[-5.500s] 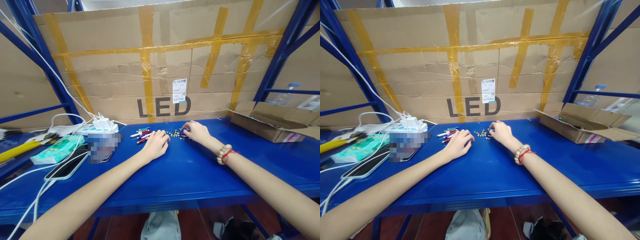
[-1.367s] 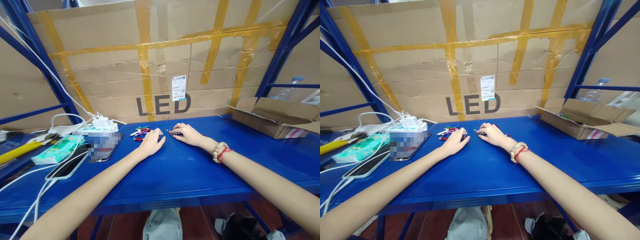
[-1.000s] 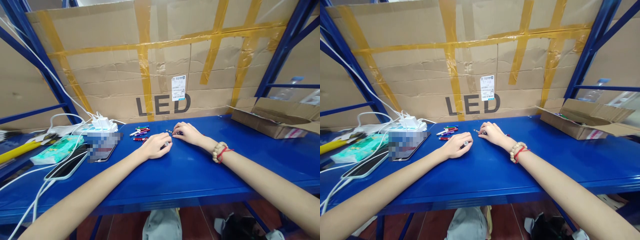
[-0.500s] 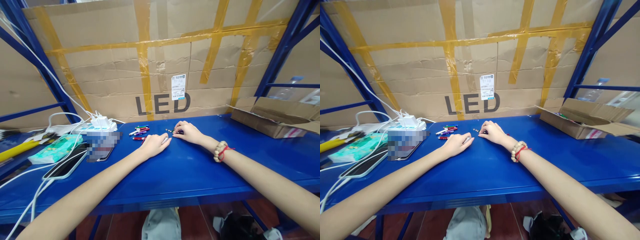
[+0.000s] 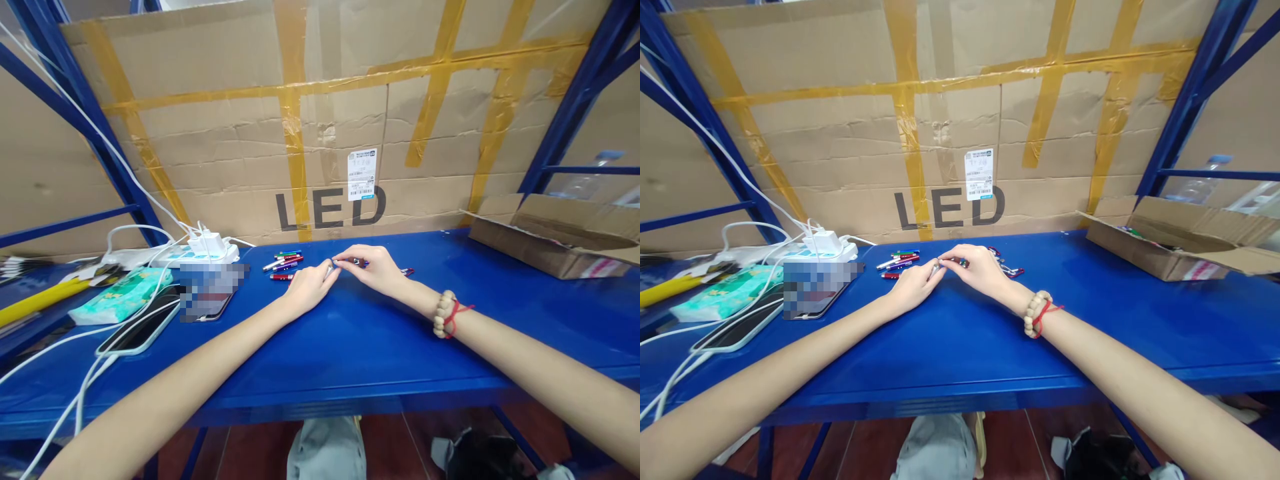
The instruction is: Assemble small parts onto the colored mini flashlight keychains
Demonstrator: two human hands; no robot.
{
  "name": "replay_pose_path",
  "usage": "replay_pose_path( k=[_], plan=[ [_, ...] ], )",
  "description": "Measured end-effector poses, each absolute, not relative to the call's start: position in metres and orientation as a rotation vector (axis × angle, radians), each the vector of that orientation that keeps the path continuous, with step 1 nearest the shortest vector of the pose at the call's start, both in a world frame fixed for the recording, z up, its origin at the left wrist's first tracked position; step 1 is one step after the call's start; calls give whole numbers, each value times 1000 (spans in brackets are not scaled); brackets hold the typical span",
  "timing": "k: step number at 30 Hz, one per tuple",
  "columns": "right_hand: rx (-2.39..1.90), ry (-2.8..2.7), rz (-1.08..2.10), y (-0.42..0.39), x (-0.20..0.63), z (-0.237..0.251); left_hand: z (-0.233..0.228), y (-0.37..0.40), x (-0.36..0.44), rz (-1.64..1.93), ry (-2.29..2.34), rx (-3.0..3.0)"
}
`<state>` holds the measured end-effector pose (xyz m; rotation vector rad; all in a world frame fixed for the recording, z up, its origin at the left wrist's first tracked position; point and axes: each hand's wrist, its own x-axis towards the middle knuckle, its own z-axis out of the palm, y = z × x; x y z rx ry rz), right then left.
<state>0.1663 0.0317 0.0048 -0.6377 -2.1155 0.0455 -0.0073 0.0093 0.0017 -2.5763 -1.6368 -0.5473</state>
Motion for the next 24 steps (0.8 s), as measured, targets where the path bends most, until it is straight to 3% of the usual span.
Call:
replay_pose_path(
  k=[17, 24],
  plan=[
    [-601, -2096, 168, 31, 151, -5, 3, 7, -5, -492, -1787, -2522],
    [-1087, -2221, -107, 13, 158, 6, 3, -6, -4, -563, -1905, -2371]
  ],
)
